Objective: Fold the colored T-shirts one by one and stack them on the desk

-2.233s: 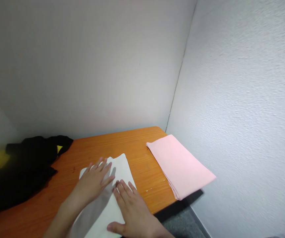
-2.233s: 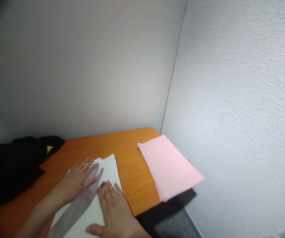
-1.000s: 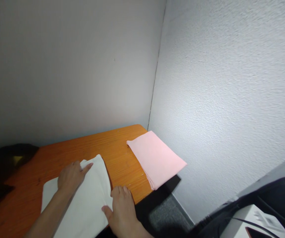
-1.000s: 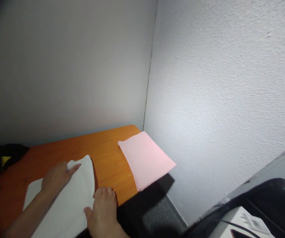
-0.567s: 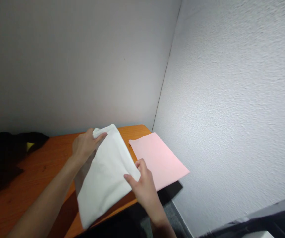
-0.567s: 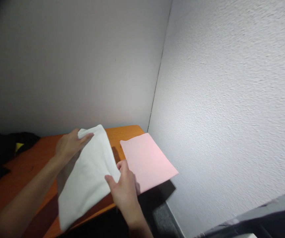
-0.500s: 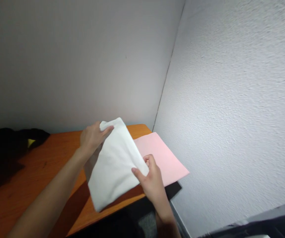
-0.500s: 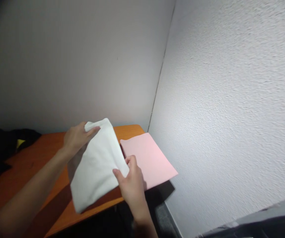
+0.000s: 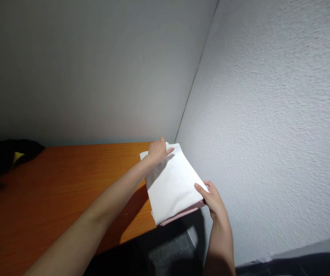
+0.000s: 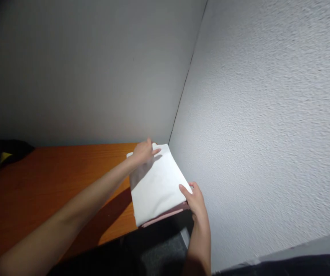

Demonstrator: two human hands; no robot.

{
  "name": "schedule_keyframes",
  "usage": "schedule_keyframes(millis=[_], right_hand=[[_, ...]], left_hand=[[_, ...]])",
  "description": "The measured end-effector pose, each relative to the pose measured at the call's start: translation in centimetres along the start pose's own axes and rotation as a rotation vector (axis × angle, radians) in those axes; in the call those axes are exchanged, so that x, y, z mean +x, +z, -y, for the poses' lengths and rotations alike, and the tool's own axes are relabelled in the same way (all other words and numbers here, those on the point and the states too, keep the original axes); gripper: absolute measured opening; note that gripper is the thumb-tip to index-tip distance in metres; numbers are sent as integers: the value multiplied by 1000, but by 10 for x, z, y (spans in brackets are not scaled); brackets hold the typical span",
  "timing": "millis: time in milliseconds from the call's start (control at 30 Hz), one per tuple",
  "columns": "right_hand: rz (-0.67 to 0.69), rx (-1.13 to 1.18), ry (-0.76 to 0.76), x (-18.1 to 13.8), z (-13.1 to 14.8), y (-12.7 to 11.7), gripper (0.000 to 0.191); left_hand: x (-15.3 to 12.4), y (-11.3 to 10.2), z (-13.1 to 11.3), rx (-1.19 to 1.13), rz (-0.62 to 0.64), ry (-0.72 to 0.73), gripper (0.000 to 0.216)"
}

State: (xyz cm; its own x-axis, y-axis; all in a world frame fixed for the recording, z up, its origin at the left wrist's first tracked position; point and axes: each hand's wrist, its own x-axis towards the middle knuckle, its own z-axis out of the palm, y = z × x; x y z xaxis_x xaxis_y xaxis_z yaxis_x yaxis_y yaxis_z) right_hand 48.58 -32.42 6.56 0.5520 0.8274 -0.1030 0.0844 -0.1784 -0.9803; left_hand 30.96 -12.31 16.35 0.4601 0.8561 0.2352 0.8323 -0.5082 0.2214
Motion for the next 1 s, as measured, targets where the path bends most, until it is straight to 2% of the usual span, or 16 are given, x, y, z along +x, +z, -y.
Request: schedule_keyframes(millis=[100,200,267,367,467,567,667,733,900,1000], right_hand=[[-104,-166,99,23,-43,-2,40],[-145,-206,59,33,-68,0,41],[-152,-196,45,34,-76,0,44],[-146,-207,52,34,-78,-3,48],[-140,-292,49,32,-76,-4,50],[-163,-578,0,27,-67,1,48],[-196,-886,-51,22,-47,13,43],[-228,-977,-106,18,-29,21,39],[-411,-901,-359,11,0,28,39],[-476,-832,-364,12,-9,24,42]], left_hand=[[-17,50,-5,35,137,100,64],[-42,95,-2,51,237,139,70],[-55,114,1,75,248,148,74],[-61,127,4,96,220,160,77],[-60,127,5,89,218,165,79],[-59,125,4,82,221,164,78],[-60,119,4,72,227,162,76],[-62,110,1,56,206,165,72],[-91,74,-13,-53,20,245,65],[-124,56,-21,-141,77,280,67]])
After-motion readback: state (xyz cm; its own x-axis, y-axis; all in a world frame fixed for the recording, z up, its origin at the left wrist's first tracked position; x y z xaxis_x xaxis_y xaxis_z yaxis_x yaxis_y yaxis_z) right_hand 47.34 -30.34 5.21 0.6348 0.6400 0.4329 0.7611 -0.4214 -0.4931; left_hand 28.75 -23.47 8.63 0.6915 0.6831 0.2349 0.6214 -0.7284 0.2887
